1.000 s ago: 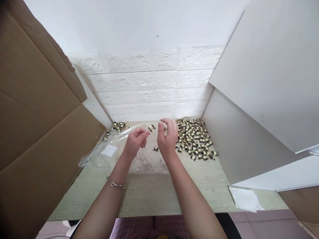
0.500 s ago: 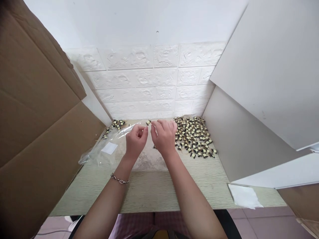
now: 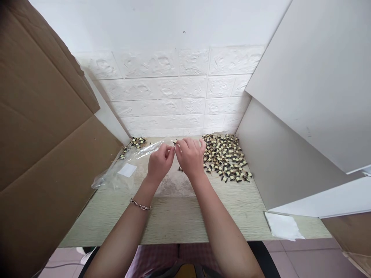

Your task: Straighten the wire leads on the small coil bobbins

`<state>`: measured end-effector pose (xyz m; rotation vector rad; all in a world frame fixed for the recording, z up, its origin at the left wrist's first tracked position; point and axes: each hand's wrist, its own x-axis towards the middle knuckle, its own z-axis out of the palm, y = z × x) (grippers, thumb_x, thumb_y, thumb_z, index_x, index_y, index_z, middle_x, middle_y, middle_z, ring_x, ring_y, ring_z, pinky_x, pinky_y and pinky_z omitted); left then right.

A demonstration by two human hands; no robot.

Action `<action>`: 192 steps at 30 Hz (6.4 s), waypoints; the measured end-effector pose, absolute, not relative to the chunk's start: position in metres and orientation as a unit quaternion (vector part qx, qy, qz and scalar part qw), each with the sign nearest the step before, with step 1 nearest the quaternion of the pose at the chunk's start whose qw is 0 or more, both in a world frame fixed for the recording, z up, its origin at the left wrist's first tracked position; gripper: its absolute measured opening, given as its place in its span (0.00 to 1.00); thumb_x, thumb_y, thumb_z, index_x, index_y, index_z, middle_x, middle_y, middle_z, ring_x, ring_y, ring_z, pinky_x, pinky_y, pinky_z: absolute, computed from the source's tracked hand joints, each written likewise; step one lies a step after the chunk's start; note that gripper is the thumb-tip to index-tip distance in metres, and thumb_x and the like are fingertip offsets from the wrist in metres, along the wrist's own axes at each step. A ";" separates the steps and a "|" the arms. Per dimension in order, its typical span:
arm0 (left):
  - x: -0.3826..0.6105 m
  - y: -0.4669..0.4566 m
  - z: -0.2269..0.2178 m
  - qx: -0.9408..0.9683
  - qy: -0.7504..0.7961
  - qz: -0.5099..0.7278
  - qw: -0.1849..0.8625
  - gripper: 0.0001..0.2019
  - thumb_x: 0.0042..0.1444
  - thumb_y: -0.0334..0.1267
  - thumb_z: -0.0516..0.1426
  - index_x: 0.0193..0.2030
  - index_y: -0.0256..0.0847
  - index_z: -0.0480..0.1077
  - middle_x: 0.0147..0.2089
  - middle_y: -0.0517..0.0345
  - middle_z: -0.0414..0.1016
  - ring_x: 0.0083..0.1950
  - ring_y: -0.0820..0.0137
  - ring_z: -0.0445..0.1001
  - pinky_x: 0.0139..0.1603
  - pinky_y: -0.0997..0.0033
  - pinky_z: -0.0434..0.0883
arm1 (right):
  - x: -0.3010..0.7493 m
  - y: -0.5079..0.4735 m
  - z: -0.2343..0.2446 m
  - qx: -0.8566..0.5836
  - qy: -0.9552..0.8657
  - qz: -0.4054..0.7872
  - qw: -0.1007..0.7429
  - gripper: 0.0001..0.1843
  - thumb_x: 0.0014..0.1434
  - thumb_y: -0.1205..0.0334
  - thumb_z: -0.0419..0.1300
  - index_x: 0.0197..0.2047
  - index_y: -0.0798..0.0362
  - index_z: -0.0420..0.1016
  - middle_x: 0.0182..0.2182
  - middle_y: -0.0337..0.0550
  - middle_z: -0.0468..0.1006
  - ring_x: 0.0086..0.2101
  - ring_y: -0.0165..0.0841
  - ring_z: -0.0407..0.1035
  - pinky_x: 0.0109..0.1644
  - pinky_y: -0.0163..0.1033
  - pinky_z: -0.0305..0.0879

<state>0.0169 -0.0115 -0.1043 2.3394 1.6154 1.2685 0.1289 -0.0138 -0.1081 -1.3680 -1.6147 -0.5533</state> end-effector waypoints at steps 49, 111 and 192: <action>0.014 -0.009 -0.105 0.786 0.498 0.364 0.025 0.10 0.56 0.41 0.44 0.35 0.41 0.63 0.19 0.63 0.65 0.21 0.73 0.64 0.23 0.75 0.54 | 0.135 -0.006 -0.115 -0.542 -0.690 -0.134 0.461 0.06 0.50 0.66 0.56 0.34 0.51 0.70 0.34 0.43 0.68 0.36 0.34 0.59 0.42 0.40 0.55; 0.015 0.001 -0.103 0.596 0.474 0.490 0.424 0.11 0.48 0.42 0.53 0.25 0.36 0.67 0.12 0.67 0.59 0.14 0.80 0.59 0.15 0.81 0.58 | 0.131 -0.009 -0.116 -0.531 -0.718 -0.174 0.414 0.10 0.59 0.61 0.49 0.32 0.50 0.70 0.33 0.41 0.70 0.34 0.32 0.59 0.40 0.37 0.54; 0.016 0.002 -0.106 0.556 0.482 0.536 0.414 0.14 0.49 0.46 0.51 0.31 0.36 0.66 0.14 0.67 0.58 0.14 0.80 0.58 0.16 0.82 0.57 | 0.133 -0.002 -0.118 -0.547 -0.578 0.007 0.605 0.05 0.51 0.63 0.54 0.31 0.53 0.70 0.37 0.45 0.69 0.41 0.35 0.61 0.48 0.43 0.55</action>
